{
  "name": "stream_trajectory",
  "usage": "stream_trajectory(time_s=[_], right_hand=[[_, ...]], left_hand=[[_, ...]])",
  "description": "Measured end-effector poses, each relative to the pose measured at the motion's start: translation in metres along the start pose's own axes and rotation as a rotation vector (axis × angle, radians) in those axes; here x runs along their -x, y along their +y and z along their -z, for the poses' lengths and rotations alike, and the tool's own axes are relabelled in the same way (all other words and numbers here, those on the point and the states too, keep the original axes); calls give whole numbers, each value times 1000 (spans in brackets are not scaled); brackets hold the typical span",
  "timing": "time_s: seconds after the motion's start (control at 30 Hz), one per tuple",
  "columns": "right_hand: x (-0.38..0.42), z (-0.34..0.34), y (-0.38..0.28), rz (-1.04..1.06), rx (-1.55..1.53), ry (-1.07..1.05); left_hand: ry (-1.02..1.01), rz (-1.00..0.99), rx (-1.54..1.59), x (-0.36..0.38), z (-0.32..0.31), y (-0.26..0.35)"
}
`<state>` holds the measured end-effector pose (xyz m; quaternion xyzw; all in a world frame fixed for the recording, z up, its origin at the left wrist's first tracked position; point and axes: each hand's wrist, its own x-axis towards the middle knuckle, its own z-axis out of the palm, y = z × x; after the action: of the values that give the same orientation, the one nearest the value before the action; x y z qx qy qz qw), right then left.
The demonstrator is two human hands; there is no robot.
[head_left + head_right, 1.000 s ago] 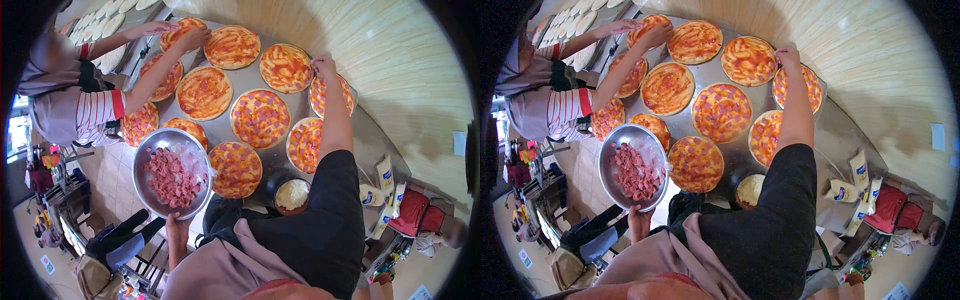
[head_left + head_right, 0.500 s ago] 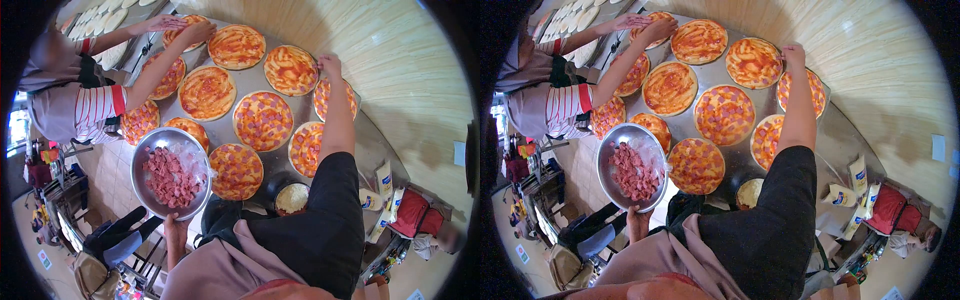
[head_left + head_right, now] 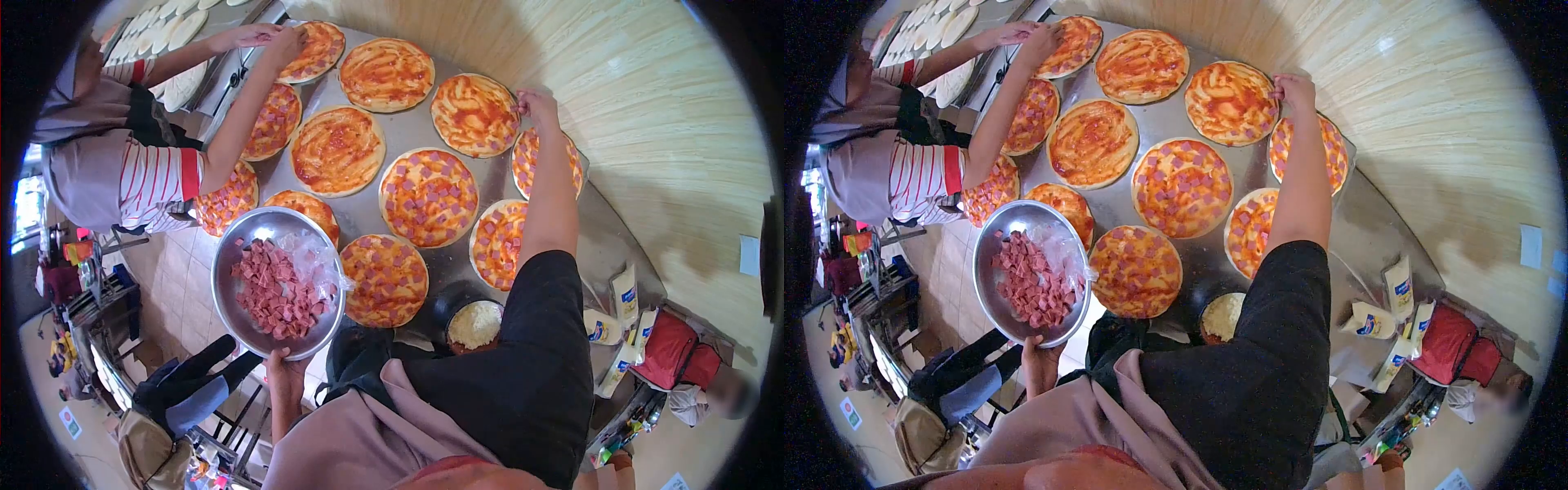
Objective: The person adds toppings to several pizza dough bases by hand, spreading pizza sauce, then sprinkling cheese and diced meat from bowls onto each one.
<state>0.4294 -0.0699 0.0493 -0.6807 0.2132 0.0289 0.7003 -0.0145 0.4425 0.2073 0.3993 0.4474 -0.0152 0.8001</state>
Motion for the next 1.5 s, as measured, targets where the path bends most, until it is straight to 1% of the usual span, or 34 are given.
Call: stream_trajectory(time_s=[0.07,0.13,0.17,0.23,0.27,0.33,0.47,0.53,0.57,0.63,0.67,0.73,0.77,0.83,0.87,0.93,0.97,1.03,1.07,1.13,1.17,1.23,1.27,1.33,1.47,1.5], right_hand=[[-1,-5,0,-35,10,19],[0,-13,1,77,202,78],[1,-17,1,78,203,76],[17,-33,-11,123,480,228],[9,-30,-1,123,481,226],[-7,-25,19,472,901,329],[-3,-25,16,521,777,334],[11,-28,-3,139,151,314],[9,-27,-2,141,153,312],[8,-23,0,143,-109,175],[6,-24,0,145,-107,174],[6,-32,-3,163,61,208],[5,-35,-5,165,63,205],[6,-43,-10,149,350,221],[-1,-45,-6,148,350,216],[-20,-48,6,367,750,333],[-25,-50,10,367,750,327],[-30,-55,14,465,847,325],[-31,-56,16,466,848,320],[-33,-57,17,572,938,330],[-34,-57,17,575,940,325],[-28,-55,10,485,1030,269],[-25,-55,7,488,1034,266],[-18,-56,1,519,1113,347],[-4,-53,-6,478,1043,336],[-3,-55,-7,405,1067,266]], left_hand=[[13,-2,-73,2,-2,0],[11,-2,-71,1,3,-2],[8,-3,-71,0,5,-2],[12,1,-68,2,1,-2],[16,6,-68,3,-1,-1],[20,14,-64,5,-2,-1],[25,34,6,2,10,-2],[39,31,4,5,3,0],[49,30,0,6,1,0],[50,28,5,4,5,-1],[50,25,7,3,6,-2],[50,18,3,4,1,-1],[51,8,-6,5,-1,-1],[63,7,3,5,-1,-1],[74,6,7,6,0,-1],[73,8,11,7,-2,0],[67,13,12,8,-3,0],[89,13,12,8,-2,-1],[107,15,10,7,-2,-1],[104,15,21,7,-2,-1],[97,16,29,6,-2,-1],[109,21,26,7,-4,0],[118,25,19,8,-6,1],[112,28,33,7,-8,2],[78,49,22,7,-6,3],[78,51,28,6,-6,2]])
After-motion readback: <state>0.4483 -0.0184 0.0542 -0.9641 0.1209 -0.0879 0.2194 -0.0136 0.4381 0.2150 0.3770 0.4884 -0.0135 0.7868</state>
